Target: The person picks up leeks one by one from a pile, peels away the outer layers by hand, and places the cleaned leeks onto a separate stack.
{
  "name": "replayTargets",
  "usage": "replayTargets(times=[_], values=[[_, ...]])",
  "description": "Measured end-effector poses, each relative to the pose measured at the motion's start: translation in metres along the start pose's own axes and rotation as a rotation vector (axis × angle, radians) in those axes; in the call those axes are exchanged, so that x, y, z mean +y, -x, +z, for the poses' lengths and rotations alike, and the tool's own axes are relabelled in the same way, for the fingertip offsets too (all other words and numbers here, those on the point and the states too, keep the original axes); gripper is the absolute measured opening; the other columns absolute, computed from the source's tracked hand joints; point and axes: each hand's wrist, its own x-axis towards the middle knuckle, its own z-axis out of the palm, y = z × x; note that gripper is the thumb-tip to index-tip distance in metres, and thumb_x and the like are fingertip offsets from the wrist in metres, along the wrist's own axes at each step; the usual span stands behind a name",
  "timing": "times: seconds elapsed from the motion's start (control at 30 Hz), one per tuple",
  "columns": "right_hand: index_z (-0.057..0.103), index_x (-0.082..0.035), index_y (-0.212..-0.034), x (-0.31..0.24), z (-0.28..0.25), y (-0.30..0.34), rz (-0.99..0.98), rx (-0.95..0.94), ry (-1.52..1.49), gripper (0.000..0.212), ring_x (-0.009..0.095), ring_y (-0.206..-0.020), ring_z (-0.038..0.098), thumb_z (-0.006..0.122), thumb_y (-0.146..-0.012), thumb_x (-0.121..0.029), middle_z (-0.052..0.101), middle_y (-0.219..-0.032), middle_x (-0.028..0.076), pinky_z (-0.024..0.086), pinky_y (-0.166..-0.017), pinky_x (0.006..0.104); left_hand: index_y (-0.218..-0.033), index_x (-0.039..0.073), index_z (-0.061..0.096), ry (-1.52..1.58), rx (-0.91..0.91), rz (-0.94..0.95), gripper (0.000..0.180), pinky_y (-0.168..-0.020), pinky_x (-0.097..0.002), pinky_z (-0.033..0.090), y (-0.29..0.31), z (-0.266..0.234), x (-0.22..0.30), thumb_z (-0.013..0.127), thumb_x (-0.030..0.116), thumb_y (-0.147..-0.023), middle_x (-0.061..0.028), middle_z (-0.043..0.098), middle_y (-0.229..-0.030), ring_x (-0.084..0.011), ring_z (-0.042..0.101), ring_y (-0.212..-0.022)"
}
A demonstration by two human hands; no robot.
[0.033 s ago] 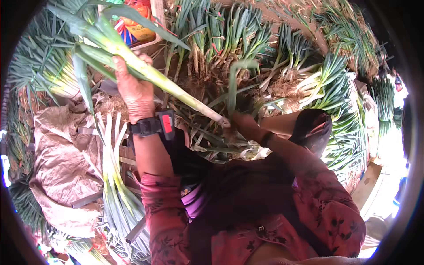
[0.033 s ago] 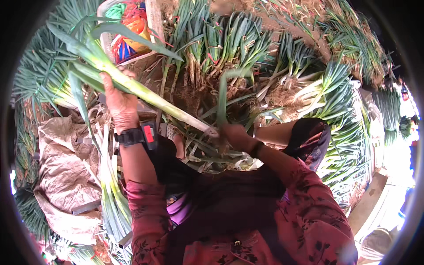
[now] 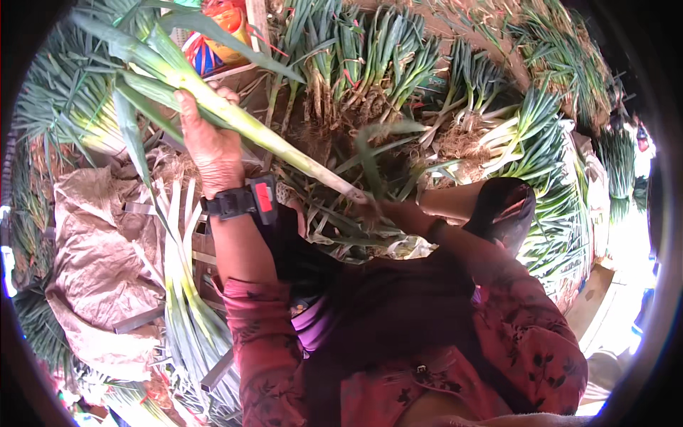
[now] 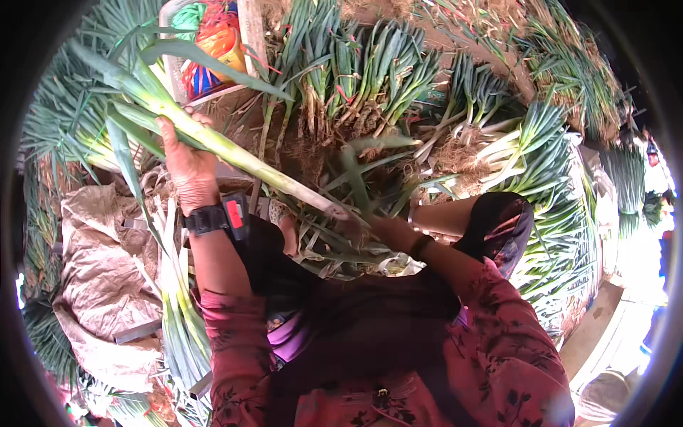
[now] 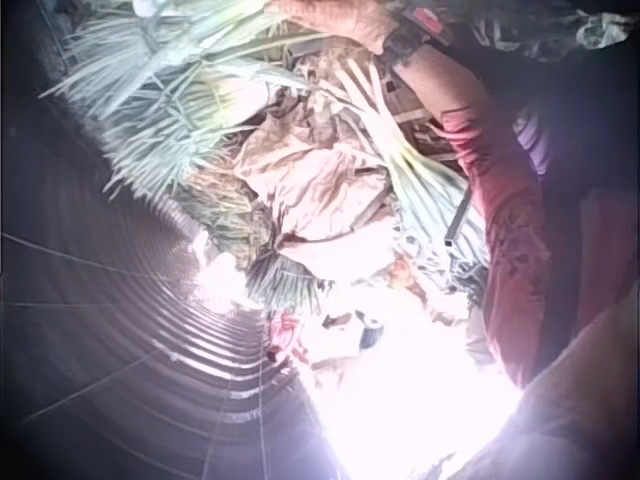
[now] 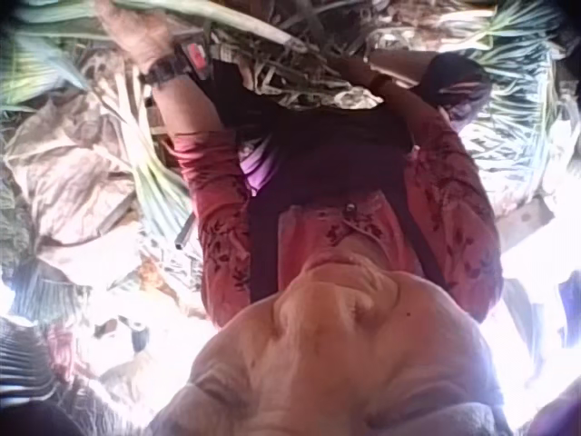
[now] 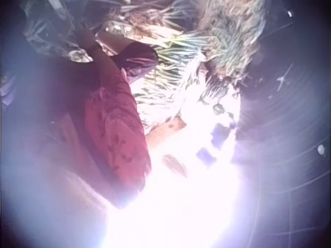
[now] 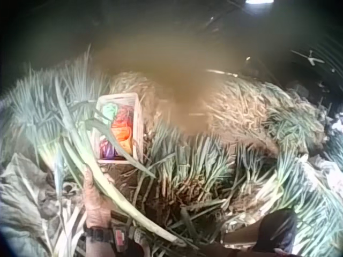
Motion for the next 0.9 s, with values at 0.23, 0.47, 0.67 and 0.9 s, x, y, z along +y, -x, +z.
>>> replayTargets(times=[0.23,0.47,0.67,0.9], values=[[0.055,-0.002,-0.118,-0.035,-0.085,-0.038,0.038,0.181,-0.790,0.035,0.024,-0.098,0.057,0.056,-0.087,-0.017,0.060,-0.100,0.015,0.047,-0.081,0.0384,-0.112,0.000,0.048,-0.078,-0.005,-0.042,0.050,-0.073,-0.0352,0.050,0.008,-0.004,-0.001,0.061,0.041,-0.086,-0.0117,0.057,-0.090,-0.0229,0.057,-0.079],[0.056,-0.003,-0.105,-0.124,-0.105,-0.053,-0.001,-0.021,-1.241,0.020,0.001,-0.066,0.048,0.059,-0.087,-0.011,0.055,-0.080,-0.005,0.042,-0.055,0.0199,-0.117,-0.001,0.047,0.035,-0.058,-0.109,0.047,-0.097,-0.0428,0.045,0.038,0.040,-0.036,0.056,0.036,-0.090,-0.0141,0.058,-0.107,-0.0262,0.057,-0.103],[0.055,-0.004,-0.112,-0.141,-0.095,-0.047,0.113,0.299,-1.085,0.027,0.003,-0.063,0.047,0.061,-0.087,-0.013,0.052,-0.070,-0.003,0.041,-0.054,0.0239,-0.095,0.000,0.055,0.319,0.044,-0.018,0.029,-0.093,-0.0390,0.048,0.047,0.043,-0.071,0.060,0.028,-0.088,-0.0084,0.057,-0.091,-0.0204,0.057,-0.090],[0.055,-0.001,-0.106,-0.124,-0.146,-0.029,0.061,0.398,-1.206,0.023,0.003,-0.063,0.048,0.060,-0.085,-0.010,0.053,-0.069,-0.002,0.041,-0.053,0.0242,-0.084,0.004,0.055,-0.886,0.097,-0.667,0.022,-0.045,-0.0274,0.039,0.056,-0.004,-0.114,0.052,0.025,-0.091,-0.0021,0.053,-0.063,-0.0117,0.050,-0.052]])
